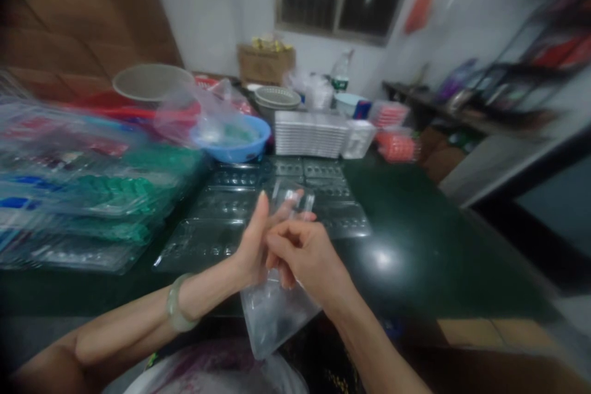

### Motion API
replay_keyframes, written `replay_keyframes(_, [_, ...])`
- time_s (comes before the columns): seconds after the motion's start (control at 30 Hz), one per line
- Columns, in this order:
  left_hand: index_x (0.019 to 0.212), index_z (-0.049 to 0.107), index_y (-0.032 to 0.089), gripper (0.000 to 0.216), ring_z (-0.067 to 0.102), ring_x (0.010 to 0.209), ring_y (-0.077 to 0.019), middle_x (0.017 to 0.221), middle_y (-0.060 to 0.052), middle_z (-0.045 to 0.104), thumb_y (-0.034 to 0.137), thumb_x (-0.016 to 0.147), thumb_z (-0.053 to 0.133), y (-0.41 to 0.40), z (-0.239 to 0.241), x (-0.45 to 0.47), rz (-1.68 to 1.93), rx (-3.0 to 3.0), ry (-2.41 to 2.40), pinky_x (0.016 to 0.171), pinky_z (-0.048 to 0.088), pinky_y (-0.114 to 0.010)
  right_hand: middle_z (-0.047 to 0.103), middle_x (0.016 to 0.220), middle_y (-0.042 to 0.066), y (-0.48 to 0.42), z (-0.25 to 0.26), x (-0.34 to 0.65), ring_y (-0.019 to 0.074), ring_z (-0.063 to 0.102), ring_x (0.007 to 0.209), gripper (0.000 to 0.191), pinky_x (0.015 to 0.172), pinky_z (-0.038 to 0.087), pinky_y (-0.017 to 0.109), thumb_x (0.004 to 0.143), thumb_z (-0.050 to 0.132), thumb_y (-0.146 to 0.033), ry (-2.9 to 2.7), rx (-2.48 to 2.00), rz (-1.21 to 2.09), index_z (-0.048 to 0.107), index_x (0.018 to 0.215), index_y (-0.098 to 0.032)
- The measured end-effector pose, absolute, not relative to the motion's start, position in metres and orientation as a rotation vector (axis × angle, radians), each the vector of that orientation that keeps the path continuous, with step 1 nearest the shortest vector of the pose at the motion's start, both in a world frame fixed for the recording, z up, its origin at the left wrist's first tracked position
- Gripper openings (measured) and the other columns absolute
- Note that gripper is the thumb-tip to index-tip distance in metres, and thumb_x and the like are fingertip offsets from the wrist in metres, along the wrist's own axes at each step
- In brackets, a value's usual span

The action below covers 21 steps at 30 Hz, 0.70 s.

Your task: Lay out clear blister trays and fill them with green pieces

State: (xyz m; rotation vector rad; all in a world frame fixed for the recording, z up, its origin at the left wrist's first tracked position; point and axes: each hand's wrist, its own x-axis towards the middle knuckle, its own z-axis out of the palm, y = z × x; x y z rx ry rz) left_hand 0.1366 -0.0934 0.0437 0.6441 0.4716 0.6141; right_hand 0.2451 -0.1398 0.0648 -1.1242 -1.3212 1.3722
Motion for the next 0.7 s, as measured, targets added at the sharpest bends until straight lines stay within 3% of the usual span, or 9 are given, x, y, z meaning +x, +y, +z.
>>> replay_keyframes(0.13, [0.137,0.024,0.027,0.08,0.063,0.051,-0.0176,0.101,-0.01,0.061,0.073,0.073,0.027,-0.0933,0.0442,0.1365,0.65,0.702,0.481,0.04,0.049,-0.03,0.056,0.054,-0.002,-0.1393,0.0638,0.2445,0.0032,0.04,0.033,0.027,0.036,0.03,0.018,0.082,0.052,-0.032,-1.307,-1.124,1.35,0.057,0.062,-0.014])
replay_keyframes(0.3, [0.135,0.032,0.02,0.083,0.065,0.057,-0.0214,0.088,-0.01,0.064,0.074,0.072,0.025,-0.0918,0.0434,0.1369,0.617,0.729,0.538,0.038,0.047,-0.026,0.058,0.056,-0.001,-0.1395,0.0639,0.2446,0.0032,0.041,0.033,0.026,0.036,0.031,0.018,0.081,0.053,-0.033,-1.286,-1.123,1.339,0.057,0.064,-0.014])
replay_keyframes(0.43, [0.136,0.028,0.027,0.078,0.064,0.054,-0.0192,0.095,-0.009,0.063,0.074,0.073,0.026,-0.092,0.0458,0.1374,0.657,0.754,0.52,0.038,0.047,-0.027,0.057,0.055,-0.001,-0.1395,0.0643,0.245,0.0032,0.041,0.033,0.025,0.036,0.031,0.018,0.081,0.052,-0.031,-1.282,-1.128,1.338,0.056,0.063,-0.014])
replay_keyframes(0.6, [0.136,0.026,0.014,0.088,0.059,0.042,-0.0171,0.067,-0.006,0.061,0.075,0.072,0.019,-0.0956,0.0482,0.1378,0.623,0.785,0.564,0.038,0.046,-0.027,0.055,0.053,-0.003,-0.1373,0.0603,0.2447,0.0037,0.04,0.031,0.019,0.033,0.029,0.018,0.08,0.051,-0.027,-1.264,-1.162,1.352,0.057,0.066,-0.015])
replay_keyframes(0.7, [0.136,0.025,0.017,0.078,0.054,0.038,-0.0125,0.068,-0.004,0.061,0.068,0.077,0.026,-0.0969,0.0461,0.1394,0.677,0.917,0.592,0.038,0.043,-0.024,0.051,0.05,-0.005,-0.137,0.0585,0.2443,0.0038,0.039,0.033,0.014,0.033,0.027,0.017,0.077,0.053,-0.022,-1.261,-1.218,1.313,0.056,0.065,-0.015])
